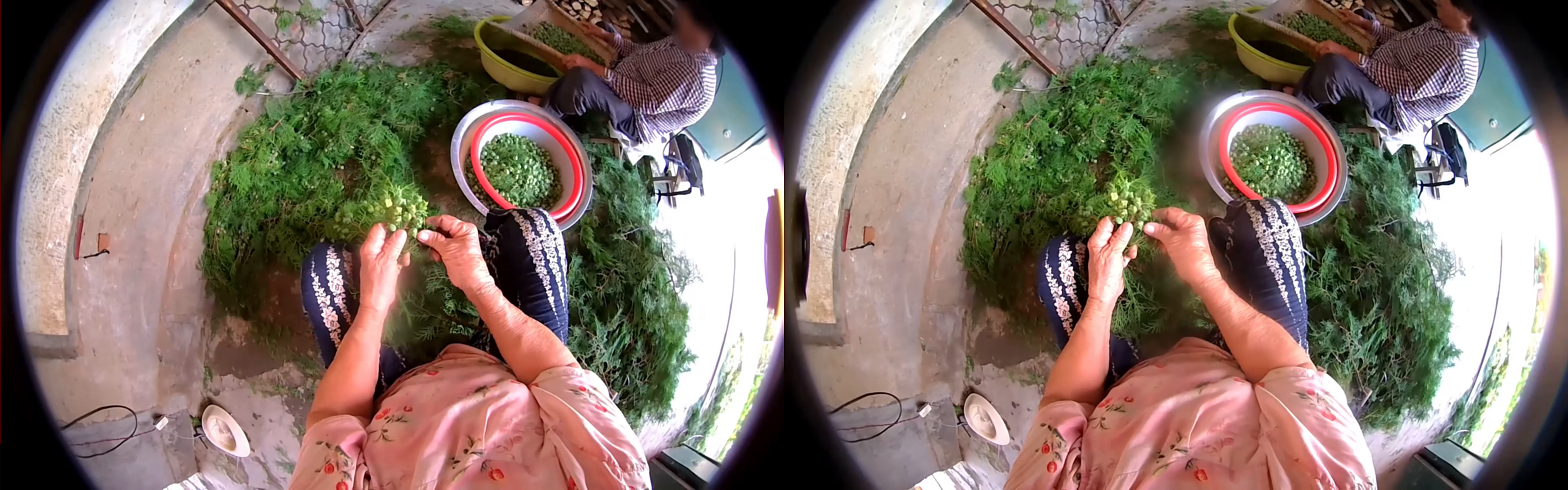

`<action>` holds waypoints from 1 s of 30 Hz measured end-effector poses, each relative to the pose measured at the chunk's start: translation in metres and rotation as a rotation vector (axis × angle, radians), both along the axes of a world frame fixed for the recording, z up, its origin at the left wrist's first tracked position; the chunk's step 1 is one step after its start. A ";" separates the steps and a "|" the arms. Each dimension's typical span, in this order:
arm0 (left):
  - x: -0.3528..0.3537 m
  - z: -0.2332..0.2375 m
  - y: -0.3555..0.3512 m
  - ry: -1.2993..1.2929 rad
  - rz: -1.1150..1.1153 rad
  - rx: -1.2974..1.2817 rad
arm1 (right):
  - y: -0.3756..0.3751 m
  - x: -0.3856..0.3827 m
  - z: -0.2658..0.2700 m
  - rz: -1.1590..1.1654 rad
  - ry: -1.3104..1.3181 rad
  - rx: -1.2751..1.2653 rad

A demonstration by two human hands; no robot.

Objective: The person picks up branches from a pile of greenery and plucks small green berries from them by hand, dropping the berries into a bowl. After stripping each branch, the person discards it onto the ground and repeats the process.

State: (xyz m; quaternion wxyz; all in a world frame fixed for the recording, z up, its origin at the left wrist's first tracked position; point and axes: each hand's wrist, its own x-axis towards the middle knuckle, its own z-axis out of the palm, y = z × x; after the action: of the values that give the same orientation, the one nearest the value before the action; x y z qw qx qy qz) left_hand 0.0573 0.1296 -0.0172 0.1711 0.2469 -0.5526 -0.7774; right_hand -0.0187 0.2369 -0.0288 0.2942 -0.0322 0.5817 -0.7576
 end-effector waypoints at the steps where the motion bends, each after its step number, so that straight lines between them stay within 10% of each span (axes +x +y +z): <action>1: -0.001 -0.003 0.001 0.024 0.023 0.010 | 0.001 0.000 0.000 -0.002 -0.025 -0.017; 11: 0.014 0.010 -0.009 -0.084 0.208 0.173 | 0.017 -0.033 -0.003 -0.047 -0.241 -0.482; 21: 0.011 0.012 -0.002 -0.088 0.098 0.158 | 0.005 0.001 0.014 0.113 -0.026 -0.182; 30: 0.011 0.015 -0.005 -0.106 -0.047 0.133 | -0.007 0.003 -0.004 0.062 0.826 0.134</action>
State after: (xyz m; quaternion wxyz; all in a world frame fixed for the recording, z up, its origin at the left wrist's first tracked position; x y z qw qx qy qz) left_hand 0.0687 0.1249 -0.0025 0.1065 0.2852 -0.5137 -0.8021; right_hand -0.0158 0.2299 -0.0328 0.0604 -0.3317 0.6975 -0.6323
